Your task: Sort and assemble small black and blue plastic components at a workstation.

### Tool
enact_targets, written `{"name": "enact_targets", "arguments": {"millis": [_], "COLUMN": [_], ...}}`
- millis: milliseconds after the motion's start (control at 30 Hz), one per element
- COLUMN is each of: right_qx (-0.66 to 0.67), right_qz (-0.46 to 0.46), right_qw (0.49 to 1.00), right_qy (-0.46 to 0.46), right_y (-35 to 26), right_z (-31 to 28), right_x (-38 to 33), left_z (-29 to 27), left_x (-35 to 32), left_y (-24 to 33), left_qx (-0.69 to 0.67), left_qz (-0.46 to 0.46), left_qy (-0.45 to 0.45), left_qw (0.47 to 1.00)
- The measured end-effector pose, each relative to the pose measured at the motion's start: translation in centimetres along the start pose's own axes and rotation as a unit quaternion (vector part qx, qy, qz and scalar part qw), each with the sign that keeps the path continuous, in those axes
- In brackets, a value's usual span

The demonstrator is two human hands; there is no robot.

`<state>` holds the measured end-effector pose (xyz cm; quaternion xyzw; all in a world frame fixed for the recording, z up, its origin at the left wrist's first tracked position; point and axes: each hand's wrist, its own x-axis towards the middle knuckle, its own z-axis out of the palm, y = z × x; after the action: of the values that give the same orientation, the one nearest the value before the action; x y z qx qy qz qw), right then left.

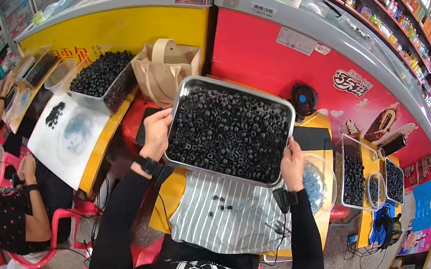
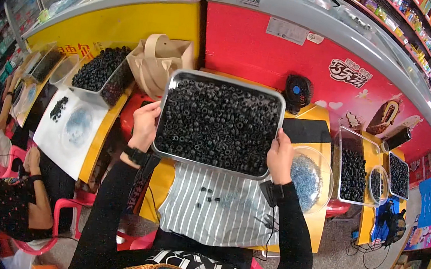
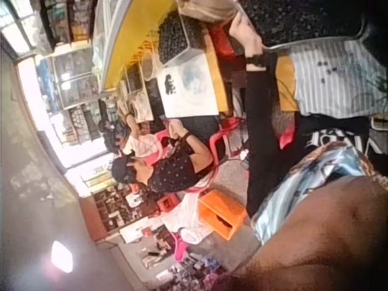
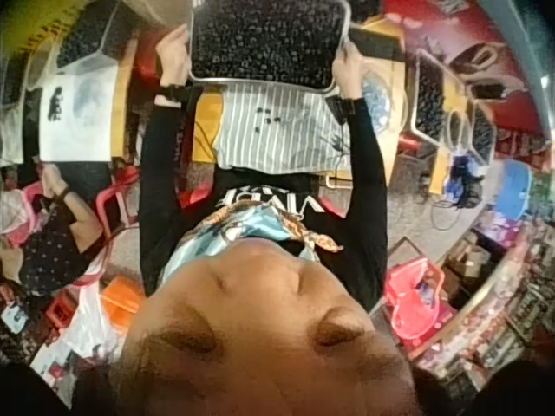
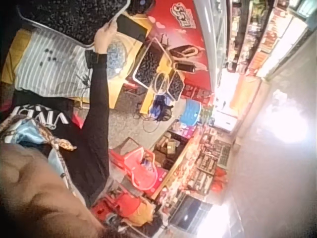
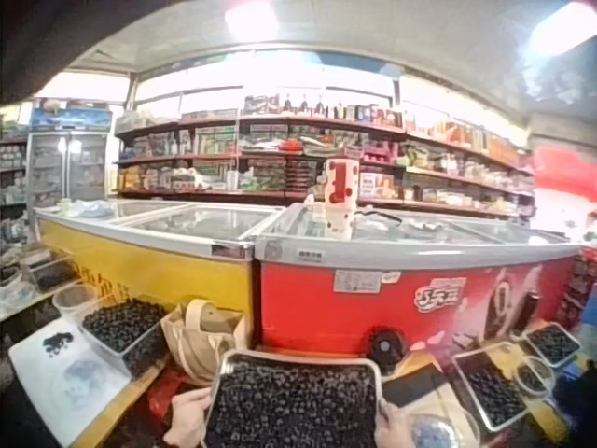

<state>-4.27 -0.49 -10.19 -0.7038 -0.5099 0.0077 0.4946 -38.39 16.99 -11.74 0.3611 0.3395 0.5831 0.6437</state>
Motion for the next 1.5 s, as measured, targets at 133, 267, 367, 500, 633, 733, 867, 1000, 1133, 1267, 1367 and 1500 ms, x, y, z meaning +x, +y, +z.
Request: {"name": "enact_targets", "arguments": {"millis": [133, 267, 367, 500, 633, 733, 867, 1000, 1133, 1267, 1367, 1500], "right_qx": [-0.026, 0.019, 0.017, -0.011, -0.041, -0.038, -0.095, -0.131, -0.116, -0.209, -0.271, -0.104], "right_qz": [0.059, 0.008, 0.032, 0.105, -0.064, 0.022, 0.047, 0.058, 0.100, 0.000, -0.069, 0.000], "right_qw": [0.996, 1.000, 0.999, 0.990, 0.997, 0.996, 0.984, 0.981, 0.972, 0.964, 0.951, 0.965], "right_qy": [-0.057, -0.002, -0.039, -0.096, -0.014, -0.082, -0.145, -0.132, -0.180, -0.163, -0.135, -0.241], "right_y": [-0.1, -1.4, -1.4, -0.7, 0.7, -0.3, 0.5, 2.5, 2.7, -1.7, -2.0, 0.0], "right_z": [0.7, -0.9, -1.3, -0.4, -0.9, -0.3, 0.1, 0.4, 0.6, 1.6, 1.9, 4.9], "right_x": [0.5, -0.8, 0.4, -0.4, -1.4, -0.3, 1.9, 2.9, 3.0, 2.3, 3.2, 4.7], "left_z": [-2.3, 0.2, 0.9, -1.4, 0.4, -0.4, -0.3, 0.2, 0.0, -2.3, 2.9, 5.5], "left_x": [1.6, -1.6, -0.7, -1.0, -1.4, -0.1, 1.2, 2.5, 2.7, 3.2, 0.4, -1.0], "left_y": [-2.3, 0.8, 1.3, -0.4, 0.3, 0.4, -1.4, -2.5, -3.5, -4.2, -1.8, -0.5], "left_qx": [0.035, -0.001, 0.013, 0.033, 0.027, 0.048, 0.038, 0.033, 0.051, 0.265, 0.501, 0.640], "left_qz": [-0.041, 0.023, 0.022, -0.021, 0.078, 0.037, -0.062, -0.083, -0.107, 0.043, 0.331, 0.094], "left_qy": [0.022, -0.014, -0.027, 0.013, -0.018, -0.008, -0.015, -0.047, -0.018, 0.011, -0.029, -0.236], "left_qw": [0.998, 1.000, 0.999, 0.999, 0.996, 0.998, 0.997, 0.995, 0.993, 0.963, 0.799, 0.725]}}
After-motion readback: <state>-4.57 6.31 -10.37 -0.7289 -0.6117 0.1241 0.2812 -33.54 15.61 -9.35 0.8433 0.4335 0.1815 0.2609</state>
